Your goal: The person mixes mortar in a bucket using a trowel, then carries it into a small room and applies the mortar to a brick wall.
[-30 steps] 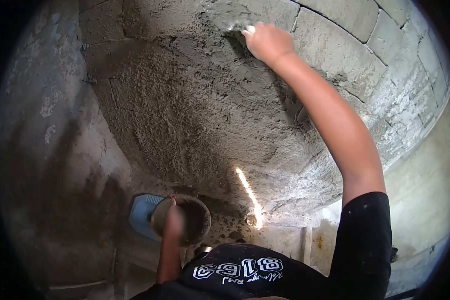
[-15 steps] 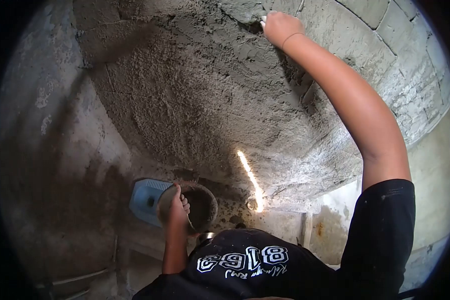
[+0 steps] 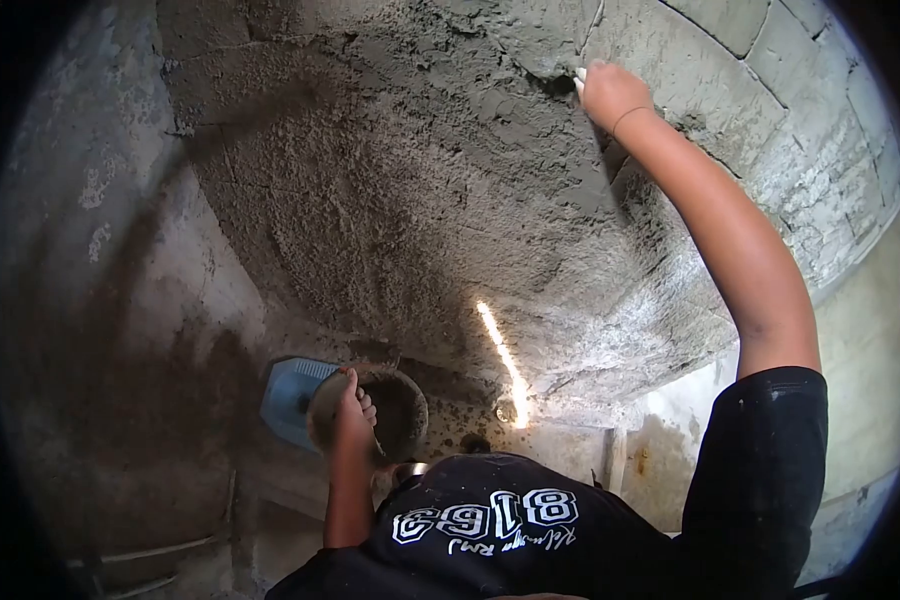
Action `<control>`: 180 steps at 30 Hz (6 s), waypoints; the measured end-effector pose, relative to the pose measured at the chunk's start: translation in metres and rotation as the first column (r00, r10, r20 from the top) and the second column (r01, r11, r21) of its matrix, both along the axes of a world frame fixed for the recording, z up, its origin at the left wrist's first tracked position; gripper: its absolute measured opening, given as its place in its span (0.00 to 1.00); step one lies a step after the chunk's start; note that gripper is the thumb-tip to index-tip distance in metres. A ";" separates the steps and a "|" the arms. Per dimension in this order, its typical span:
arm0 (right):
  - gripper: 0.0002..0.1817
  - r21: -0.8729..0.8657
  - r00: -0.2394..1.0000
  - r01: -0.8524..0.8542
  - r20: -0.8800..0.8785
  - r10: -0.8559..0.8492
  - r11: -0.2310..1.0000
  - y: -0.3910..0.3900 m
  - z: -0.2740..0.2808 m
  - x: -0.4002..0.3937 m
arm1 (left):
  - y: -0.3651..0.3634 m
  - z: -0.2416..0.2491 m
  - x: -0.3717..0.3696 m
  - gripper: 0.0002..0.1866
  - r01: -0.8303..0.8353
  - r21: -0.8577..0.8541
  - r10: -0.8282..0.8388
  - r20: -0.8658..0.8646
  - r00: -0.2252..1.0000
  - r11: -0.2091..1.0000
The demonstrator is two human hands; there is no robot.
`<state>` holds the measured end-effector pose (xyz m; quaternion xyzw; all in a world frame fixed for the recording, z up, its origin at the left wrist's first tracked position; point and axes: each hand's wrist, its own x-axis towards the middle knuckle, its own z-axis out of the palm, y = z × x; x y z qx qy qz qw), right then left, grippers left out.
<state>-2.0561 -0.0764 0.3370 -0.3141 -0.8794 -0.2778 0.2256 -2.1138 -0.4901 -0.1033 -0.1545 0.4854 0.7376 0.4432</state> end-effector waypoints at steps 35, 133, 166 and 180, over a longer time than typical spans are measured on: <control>0.13 0.117 0.994 -0.076 0.089 0.066 0.990 0.009 0.024 -0.009 | 0.014 -0.020 0.006 0.27 0.045 -0.053 -0.043 0.027 0.999 0.998; 0.24 -0.249 0.840 0.029 -0.519 -0.159 0.968 0.012 -0.058 0.022 | 0.061 0.007 0.005 0.27 0.208 -0.046 -0.210 -0.066 0.975 0.977; 0.24 -0.012 0.903 0.067 -0.425 -0.066 0.998 0.036 0.004 0.031 | 0.044 -0.008 0.013 0.27 0.271 -0.019 -0.271 -0.080 0.959 0.963; 0.19 -0.573 0.596 -0.661 -0.793 -0.124 0.486 -0.007 -0.067 0.067 | 0.041 -0.005 -0.005 0.28 0.219 -0.014 -0.219 -0.035 0.975 0.976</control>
